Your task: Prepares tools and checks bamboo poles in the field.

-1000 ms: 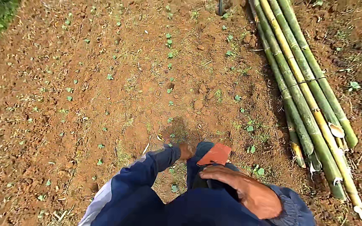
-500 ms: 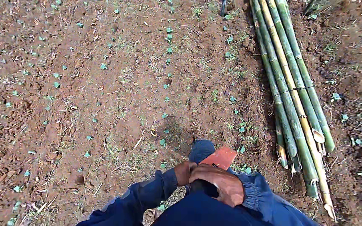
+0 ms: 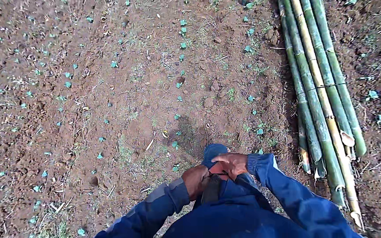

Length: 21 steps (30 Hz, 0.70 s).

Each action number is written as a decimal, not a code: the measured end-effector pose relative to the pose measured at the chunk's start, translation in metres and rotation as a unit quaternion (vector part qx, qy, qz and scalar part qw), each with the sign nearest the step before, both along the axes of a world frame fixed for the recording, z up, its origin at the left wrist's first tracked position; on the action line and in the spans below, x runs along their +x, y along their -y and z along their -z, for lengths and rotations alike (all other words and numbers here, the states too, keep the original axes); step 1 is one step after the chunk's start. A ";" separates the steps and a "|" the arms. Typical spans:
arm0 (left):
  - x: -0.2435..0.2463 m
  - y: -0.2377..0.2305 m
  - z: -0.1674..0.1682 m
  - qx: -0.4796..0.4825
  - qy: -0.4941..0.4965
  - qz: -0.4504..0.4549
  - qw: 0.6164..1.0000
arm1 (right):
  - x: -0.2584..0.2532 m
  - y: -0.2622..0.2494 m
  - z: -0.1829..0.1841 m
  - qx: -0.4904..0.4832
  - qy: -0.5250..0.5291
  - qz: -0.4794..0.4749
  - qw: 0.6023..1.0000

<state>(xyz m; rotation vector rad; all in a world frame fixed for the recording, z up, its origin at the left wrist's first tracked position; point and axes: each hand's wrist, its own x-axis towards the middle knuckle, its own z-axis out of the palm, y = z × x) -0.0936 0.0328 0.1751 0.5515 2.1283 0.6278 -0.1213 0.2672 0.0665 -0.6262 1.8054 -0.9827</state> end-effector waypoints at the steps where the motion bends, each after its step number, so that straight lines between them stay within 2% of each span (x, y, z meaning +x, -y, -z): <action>1: 0.001 0.002 -0.001 0.006 -0.006 -0.003 1.000 | -0.001 0.008 0.002 0.026 0.000 -0.045 0.999; 6: -0.003 0.008 -0.008 0.025 0.015 -0.038 0.999 | -0.020 0.008 -0.015 0.061 -0.068 -0.134 0.987; 8: -0.009 0.013 -0.010 0.048 0.015 -0.019 0.999 | -0.028 -0.008 -0.016 0.028 -0.083 -0.114 0.990; 10: -0.014 0.022 -0.005 0.113 0.018 0.020 0.993 | -0.028 -0.025 -0.019 -0.022 -0.068 -0.077 0.994; 14: -0.030 0.031 0.004 0.184 0.110 0.063 0.975 | -0.033 -0.043 -0.059 -0.009 -0.080 -0.054 0.995; 16: -0.034 0.032 0.002 0.182 0.132 0.067 0.972 | -0.031 -0.051 -0.068 -0.009 -0.124 -0.053 0.991; 18: -0.035 0.030 -0.004 0.164 0.105 0.079 0.978 | -0.025 -0.056 -0.074 -0.001 -0.161 -0.041 0.986; 21: -0.037 0.015 -0.029 0.059 0.032 0.141 0.988 | -0.015 -0.060 -0.083 0.049 -0.190 -0.015 0.980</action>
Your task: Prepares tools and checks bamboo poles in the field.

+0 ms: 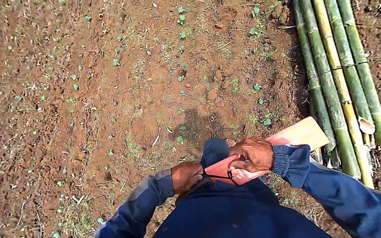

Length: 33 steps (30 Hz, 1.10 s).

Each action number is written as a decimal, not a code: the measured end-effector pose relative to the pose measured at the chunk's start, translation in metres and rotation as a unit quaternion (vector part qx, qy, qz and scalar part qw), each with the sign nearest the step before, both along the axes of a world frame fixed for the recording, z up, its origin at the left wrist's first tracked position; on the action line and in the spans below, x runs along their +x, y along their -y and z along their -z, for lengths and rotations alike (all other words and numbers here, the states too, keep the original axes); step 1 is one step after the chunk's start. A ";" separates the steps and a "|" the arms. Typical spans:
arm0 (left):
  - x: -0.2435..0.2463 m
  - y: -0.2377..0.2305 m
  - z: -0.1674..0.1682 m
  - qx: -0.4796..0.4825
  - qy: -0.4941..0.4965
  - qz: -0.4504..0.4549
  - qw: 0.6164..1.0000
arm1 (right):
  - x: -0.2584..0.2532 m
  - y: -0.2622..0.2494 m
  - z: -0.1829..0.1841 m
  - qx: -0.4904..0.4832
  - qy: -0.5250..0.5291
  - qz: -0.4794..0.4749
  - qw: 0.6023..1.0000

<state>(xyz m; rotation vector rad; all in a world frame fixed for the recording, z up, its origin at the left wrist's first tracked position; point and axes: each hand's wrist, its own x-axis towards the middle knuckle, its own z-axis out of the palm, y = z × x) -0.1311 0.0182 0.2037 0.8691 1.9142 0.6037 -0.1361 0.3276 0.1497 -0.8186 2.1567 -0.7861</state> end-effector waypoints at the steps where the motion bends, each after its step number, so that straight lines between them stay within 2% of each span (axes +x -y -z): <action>1: -0.001 -0.008 -0.010 -0.054 -0.019 0.028 0.998 | 0.004 -0.001 -0.003 0.012 -0.013 0.010 1.000; 2: -0.001 -0.015 -0.017 -0.104 -0.032 0.053 0.993 | 0.008 -0.002 -0.007 0.024 -0.033 0.015 0.999; 4: -0.001 -0.020 -0.025 -0.137 -0.032 0.065 0.988 | 0.016 -0.003 -0.021 0.017 -0.112 0.018 0.993; 7: 0.003 -0.005 -0.019 -0.015 -0.008 0.018 1.000 | 0.028 -0.003 -0.038 -0.063 -0.309 0.038 0.948; 10: 0.011 0.008 -0.008 0.101 0.013 -0.029 0.994 | 0.033 -0.004 -0.040 -0.115 -0.420 0.058 0.899; 16: 0.022 0.025 -0.007 0.117 0.056 -0.068 0.989 | 0.050 0.007 -0.029 -0.165 -0.527 0.097 0.828; 18: 0.026 0.028 -0.008 0.114 0.063 -0.065 0.989 | 0.055 0.009 -0.020 -0.173 -0.516 0.087 0.834; 21: 0.030 0.026 -0.013 0.093 0.033 -0.048 0.994 | 0.059 0.004 -0.008 -0.128 -0.408 0.007 0.904; 23: 0.032 0.016 -0.026 0.064 -0.006 -0.004 0.998 | 0.071 0.008 0.001 -0.104 -0.352 -0.002 0.930; 25: 0.033 0.003 -0.042 0.018 -0.055 0.055 0.997 | 0.085 0.010 0.004 -0.110 -0.373 0.015 0.921; 28: 0.044 0.005 -0.053 0.002 -0.117 0.087 0.989 | 0.095 0.008 -0.012 -0.109 -0.469 0.043 0.875; 30: 0.045 0.018 -0.043 0.043 -0.079 0.026 0.996 | 0.094 0.006 -0.031 -0.116 -0.519 0.045 0.845; 33: 0.048 0.032 -0.005 0.085 0.078 -0.177 0.977 | 0.095 0.008 -0.055 -0.117 -0.564 0.025 0.817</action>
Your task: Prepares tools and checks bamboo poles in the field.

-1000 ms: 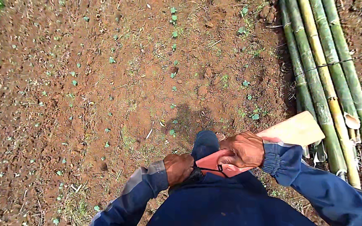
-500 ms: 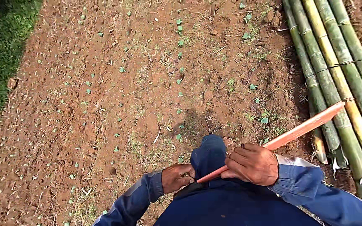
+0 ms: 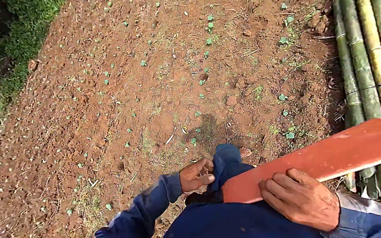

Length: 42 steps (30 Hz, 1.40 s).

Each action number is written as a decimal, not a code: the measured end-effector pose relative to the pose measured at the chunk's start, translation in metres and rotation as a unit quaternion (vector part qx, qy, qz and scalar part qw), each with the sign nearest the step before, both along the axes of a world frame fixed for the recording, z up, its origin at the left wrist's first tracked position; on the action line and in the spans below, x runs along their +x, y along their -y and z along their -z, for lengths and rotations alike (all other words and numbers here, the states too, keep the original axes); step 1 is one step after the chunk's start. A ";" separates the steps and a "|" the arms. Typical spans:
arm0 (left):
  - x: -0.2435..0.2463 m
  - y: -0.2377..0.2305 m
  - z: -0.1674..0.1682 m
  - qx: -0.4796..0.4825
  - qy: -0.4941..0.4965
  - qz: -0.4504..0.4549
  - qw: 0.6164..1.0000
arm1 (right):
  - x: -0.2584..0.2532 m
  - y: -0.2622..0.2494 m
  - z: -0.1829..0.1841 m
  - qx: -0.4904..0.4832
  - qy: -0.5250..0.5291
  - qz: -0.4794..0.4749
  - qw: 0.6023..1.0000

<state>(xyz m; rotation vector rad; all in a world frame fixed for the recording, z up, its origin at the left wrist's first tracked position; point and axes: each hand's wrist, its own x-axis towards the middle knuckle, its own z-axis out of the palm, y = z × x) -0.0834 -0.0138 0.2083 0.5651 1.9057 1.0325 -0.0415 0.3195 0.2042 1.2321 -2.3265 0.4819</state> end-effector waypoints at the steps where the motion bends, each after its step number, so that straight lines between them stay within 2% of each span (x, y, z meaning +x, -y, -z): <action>1: 0.001 -0.001 0.012 0.018 0.050 -0.036 0.998 | 0.000 0.001 -0.004 0.005 -0.009 -0.004 1.000; 3: 0.005 -0.011 0.025 0.044 0.079 -0.044 0.995 | 0.002 0.002 -0.007 0.008 -0.011 -0.006 1.000; 6: 0.007 -0.014 0.024 -0.090 -0.006 -0.003 0.996 | 0.013 -0.004 -0.016 0.039 0.013 0.012 0.999; 7: 0.007 -0.007 0.024 -0.131 -0.004 -0.019 0.991 | 0.018 -0.008 -0.023 0.060 0.034 0.022 0.997; 8: 0.009 0.004 0.026 -0.124 0.014 -0.056 0.991 | 0.021 -0.013 -0.028 0.079 0.059 0.031 0.995; 10: 0.017 0.030 0.025 0.000 0.134 -0.105 0.985 | 0.017 -0.017 -0.026 0.086 0.083 0.036 0.992; 12: 0.024 0.043 0.024 0.083 0.259 -0.064 0.960 | 0.001 -0.013 -0.005 0.065 0.086 0.030 0.994; 15: 0.024 0.044 0.033 0.089 0.341 -0.009 0.936 | -0.031 0.005 0.039 0.046 0.142 0.006 0.989; 19: 0.045 0.059 0.047 0.156 0.412 -0.059 0.896 | -0.029 0.034 0.092 0.028 0.195 -0.002 0.980; 22: 0.074 0.065 0.046 0.220 0.371 -0.144 0.891 | -0.021 0.045 0.088 -0.013 0.111 0.019 0.994; 25: 0.095 0.064 0.045 0.283 0.328 -0.214 0.876 | -0.028 0.049 0.052 -0.036 0.017 0.034 0.999; 28: 0.101 0.058 0.043 0.272 0.272 -0.242 0.891 | -0.034 0.050 0.031 -0.040 -0.036 0.021 0.998; 31: 0.094 0.045 0.054 0.263 0.238 -0.252 0.900 | -0.040 0.042 0.039 -0.040 -0.028 0.006 0.999; 33: 0.087 0.030 0.058 0.229 0.241 -0.298 0.895 | -0.039 0.038 0.045 -0.040 -0.016 0.001 0.999; 34: 0.077 0.024 0.054 0.182 0.247 -0.304 0.902 | -0.039 0.036 0.046 -0.040 -0.013 0.005 0.999; 35: 0.068 0.016 0.050 0.117 0.261 -0.291 0.913 | -0.035 0.033 0.045 -0.038 -0.008 0.008 0.999; 38: 0.036 -0.006 0.044 -0.074 0.290 -0.161 0.941 | -0.029 0.021 0.037 -0.029 0.000 0.015 0.999; 40: 0.023 -0.023 0.046 -0.130 0.219 -0.074 0.964 | -0.026 0.014 0.035 -0.018 0.006 0.016 1.000; 42: 0.011 -0.031 0.045 -0.175 0.090 -0.036 0.980 | -0.022 0.005 0.038 -0.006 0.010 0.020 1.000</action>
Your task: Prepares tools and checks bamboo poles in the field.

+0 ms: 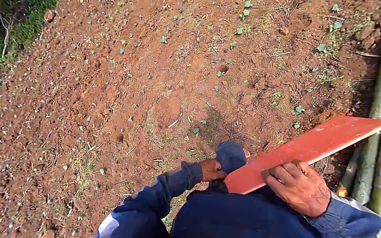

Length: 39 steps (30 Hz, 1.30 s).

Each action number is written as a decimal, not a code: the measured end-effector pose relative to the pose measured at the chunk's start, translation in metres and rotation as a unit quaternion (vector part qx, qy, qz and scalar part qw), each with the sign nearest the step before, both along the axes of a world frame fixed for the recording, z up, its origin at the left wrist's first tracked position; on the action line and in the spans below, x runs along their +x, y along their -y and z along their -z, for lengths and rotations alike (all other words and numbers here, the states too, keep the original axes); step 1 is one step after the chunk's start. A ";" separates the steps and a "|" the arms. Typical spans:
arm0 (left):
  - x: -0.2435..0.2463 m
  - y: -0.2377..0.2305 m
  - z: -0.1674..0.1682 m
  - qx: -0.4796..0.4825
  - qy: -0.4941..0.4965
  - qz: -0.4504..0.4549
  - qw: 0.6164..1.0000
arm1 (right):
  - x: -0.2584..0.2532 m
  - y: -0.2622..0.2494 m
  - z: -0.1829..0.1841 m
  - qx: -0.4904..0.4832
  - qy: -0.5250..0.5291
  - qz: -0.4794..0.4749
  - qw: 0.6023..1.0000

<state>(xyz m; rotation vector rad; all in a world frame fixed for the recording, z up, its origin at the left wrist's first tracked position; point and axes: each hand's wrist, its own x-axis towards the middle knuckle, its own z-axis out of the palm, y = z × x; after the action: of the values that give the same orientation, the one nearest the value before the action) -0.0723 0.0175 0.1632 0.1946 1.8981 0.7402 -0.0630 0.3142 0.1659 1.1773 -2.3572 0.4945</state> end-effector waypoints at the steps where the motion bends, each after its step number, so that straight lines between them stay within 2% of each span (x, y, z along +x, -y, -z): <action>1: -0.009 0.000 -0.004 -0.042 -0.044 0.012 0.998 | 0.002 -0.004 0.004 -0.004 0.008 0.001 1.000; 3: -0.024 0.005 -0.005 -0.129 -0.103 0.006 0.986 | 0.005 -0.009 0.013 -0.011 0.026 0.003 1.000; 8: -0.012 0.015 0.052 -0.242 -0.180 -0.038 0.953 | 0.020 -0.003 0.027 0.009 0.059 0.028 0.998; 10: -0.012 0.012 0.036 -0.277 -0.240 -0.059 0.928 | 0.021 -0.006 0.022 0.011 0.052 0.040 0.998; 13: -0.017 0.007 -0.030 -0.281 -0.316 -0.082 0.903 | 0.028 -0.028 -0.001 0.007 0.048 0.056 0.997; 14: -0.018 0.007 -0.046 -0.261 -0.311 -0.091 0.909 | 0.032 -0.034 -0.009 0.008 0.047 0.063 0.997; 15: -0.020 0.010 -0.057 -0.226 -0.247 -0.101 0.937 | 0.034 -0.039 -0.011 0.002 0.043 0.066 0.997; 17: -0.018 0.033 -0.044 -0.042 -0.058 -0.145 0.987 | 0.027 -0.042 0.001 -0.021 0.024 0.060 0.998; 18: -0.009 0.046 -0.026 0.075 0.048 -0.168 0.982 | 0.018 -0.041 0.012 -0.034 0.029 0.053 0.998; 19: 0.004 0.055 -0.007 0.178 0.138 -0.183 0.957 | 0.006 -0.037 0.026 -0.044 0.045 0.045 0.997; 21: 0.036 0.059 0.020 0.319 0.225 -0.210 0.896 | -0.015 -0.020 0.061 -0.065 0.104 0.023 0.992; 22: 0.050 0.055 0.026 0.354 0.238 -0.224 0.876 | -0.018 -0.009 0.080 -0.076 0.140 0.013 0.987; 24: 0.064 0.047 0.031 0.365 0.224 -0.252 0.868 | -0.016 0.010 0.116 -0.098 0.201 0.001 0.975; 27: 0.062 0.045 0.026 0.321 0.151 -0.267 0.896 | -0.008 0.034 0.139 -0.109 0.245 -0.003 0.963; 28: 0.061 0.045 0.024 0.302 0.153 -0.276 0.900 | -0.006 0.039 0.136 -0.097 0.259 -0.023 0.961; 30: 0.056 0.042 0.025 0.262 0.196 -0.335 0.884 | -0.010 0.050 0.130 -0.092 0.265 -0.086 0.956; 31: 0.049 0.037 0.023 0.187 0.202 -0.355 0.893 | -0.013 0.055 0.129 -0.096 0.269 -0.115 0.951; 33: 0.031 0.024 0.022 0.014 0.173 -0.290 0.941 | -0.018 0.061 0.129 -0.101 0.287 -0.162 0.939; 34: 0.028 0.019 0.022 -0.026 0.140 -0.225 0.964 | -0.016 0.063 0.129 -0.103 0.283 -0.172 0.938; 36: 0.027 0.015 0.017 -0.021 0.018 -0.142 0.989 | -0.012 0.063 0.121 -0.109 0.253 -0.163 0.948; 38: 0.032 0.011 0.010 -0.037 -0.095 -0.146 0.984 | -0.008 0.064 0.105 -0.092 0.204 -0.129 0.966; 39: 0.030 0.012 0.007 -0.076 -0.126 -0.148 0.978 | -0.008 0.066 0.099 -0.077 0.172 -0.108 0.976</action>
<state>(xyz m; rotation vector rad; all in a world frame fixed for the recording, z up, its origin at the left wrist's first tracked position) -0.0425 0.0058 0.1558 -0.0987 2.2475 0.7924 -0.0706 0.2483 0.0672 1.3720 -2.4236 1.0092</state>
